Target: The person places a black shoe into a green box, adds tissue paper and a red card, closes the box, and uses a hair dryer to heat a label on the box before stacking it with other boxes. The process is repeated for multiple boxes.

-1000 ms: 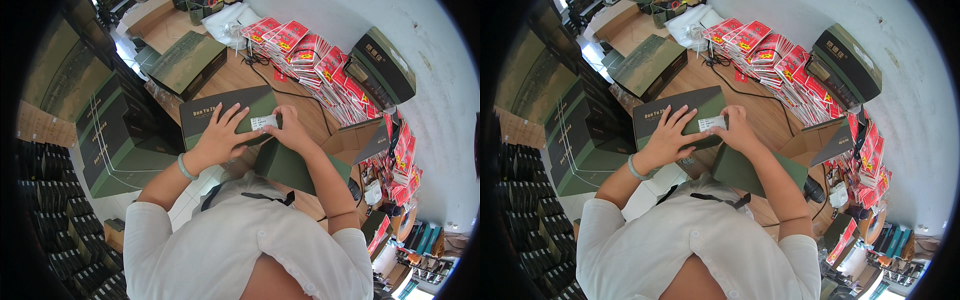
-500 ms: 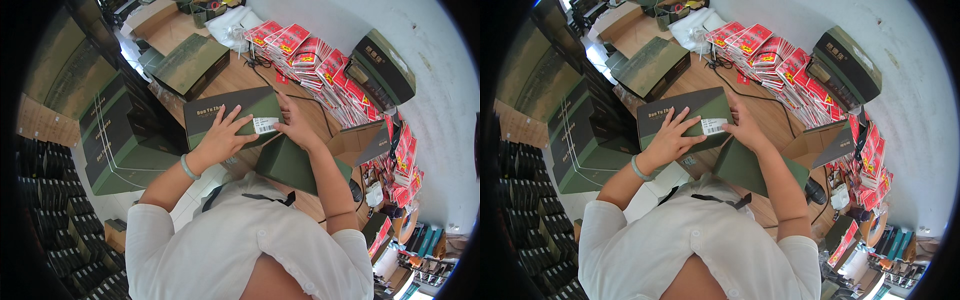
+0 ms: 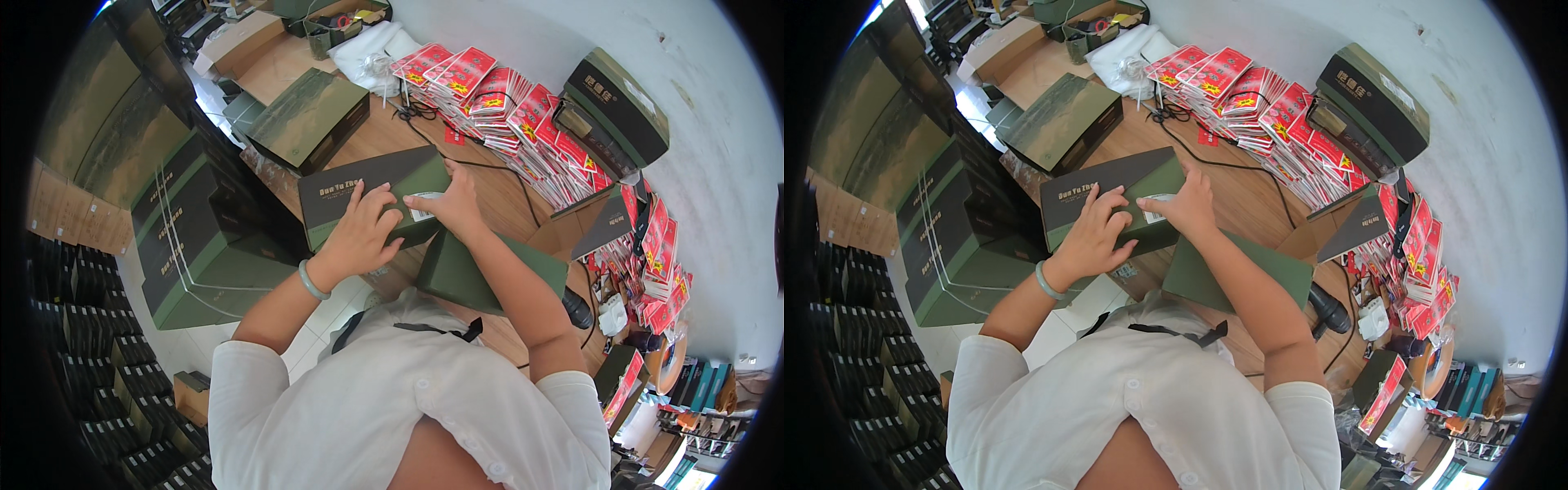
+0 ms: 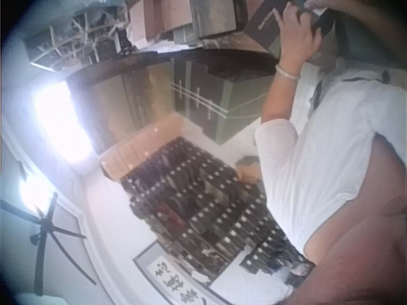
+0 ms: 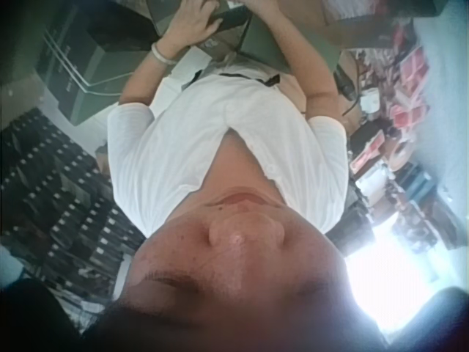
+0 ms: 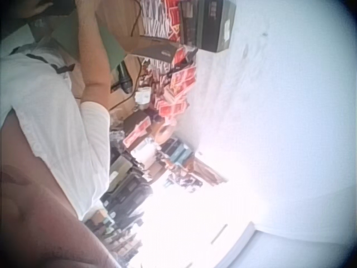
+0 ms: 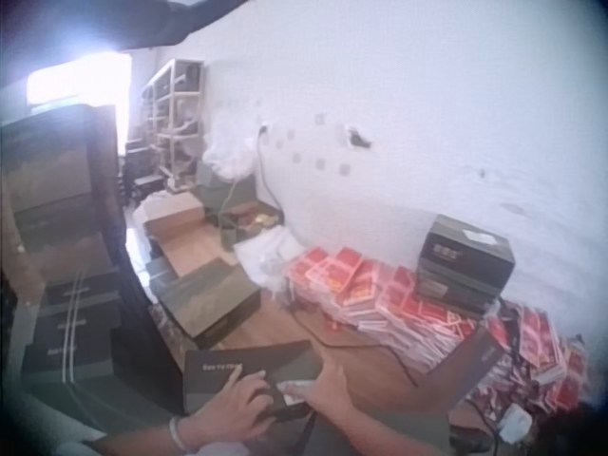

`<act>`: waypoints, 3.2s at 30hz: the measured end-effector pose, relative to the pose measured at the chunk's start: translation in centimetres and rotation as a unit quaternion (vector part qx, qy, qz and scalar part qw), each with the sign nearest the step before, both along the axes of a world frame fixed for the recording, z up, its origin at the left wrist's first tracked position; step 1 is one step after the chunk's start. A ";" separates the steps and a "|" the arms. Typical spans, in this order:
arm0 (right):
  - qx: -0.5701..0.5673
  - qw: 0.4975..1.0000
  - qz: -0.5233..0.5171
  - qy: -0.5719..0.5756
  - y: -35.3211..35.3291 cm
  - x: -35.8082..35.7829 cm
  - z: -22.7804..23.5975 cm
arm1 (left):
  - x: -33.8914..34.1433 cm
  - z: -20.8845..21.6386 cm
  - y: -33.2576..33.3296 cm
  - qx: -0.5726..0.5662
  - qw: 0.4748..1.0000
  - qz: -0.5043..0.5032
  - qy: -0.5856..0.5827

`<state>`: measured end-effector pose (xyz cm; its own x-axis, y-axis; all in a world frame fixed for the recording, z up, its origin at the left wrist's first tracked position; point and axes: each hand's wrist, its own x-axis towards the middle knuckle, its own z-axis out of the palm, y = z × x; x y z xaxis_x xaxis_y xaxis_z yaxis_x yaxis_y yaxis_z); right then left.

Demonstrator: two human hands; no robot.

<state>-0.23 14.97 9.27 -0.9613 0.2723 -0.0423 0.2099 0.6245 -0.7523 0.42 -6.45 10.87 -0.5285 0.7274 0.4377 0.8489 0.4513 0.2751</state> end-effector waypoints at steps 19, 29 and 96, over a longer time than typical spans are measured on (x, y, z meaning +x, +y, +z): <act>-0.084 0.989 0.080 0.090 2.3 1.1 -3.1 | -0.2 -0.5 0.4 0.037 0.998 0.039 -0.010; -0.310 0.945 0.087 0.058 4.0 0.4 -3.9 | 0.8 0.5 0.8 -0.032 0.998 0.054 0.026; -0.034 0.943 0.139 0.301 -18.4 -14.6 -4.5 | -29.2 -8.9 -16.4 0.788 0.386 0.232 -0.420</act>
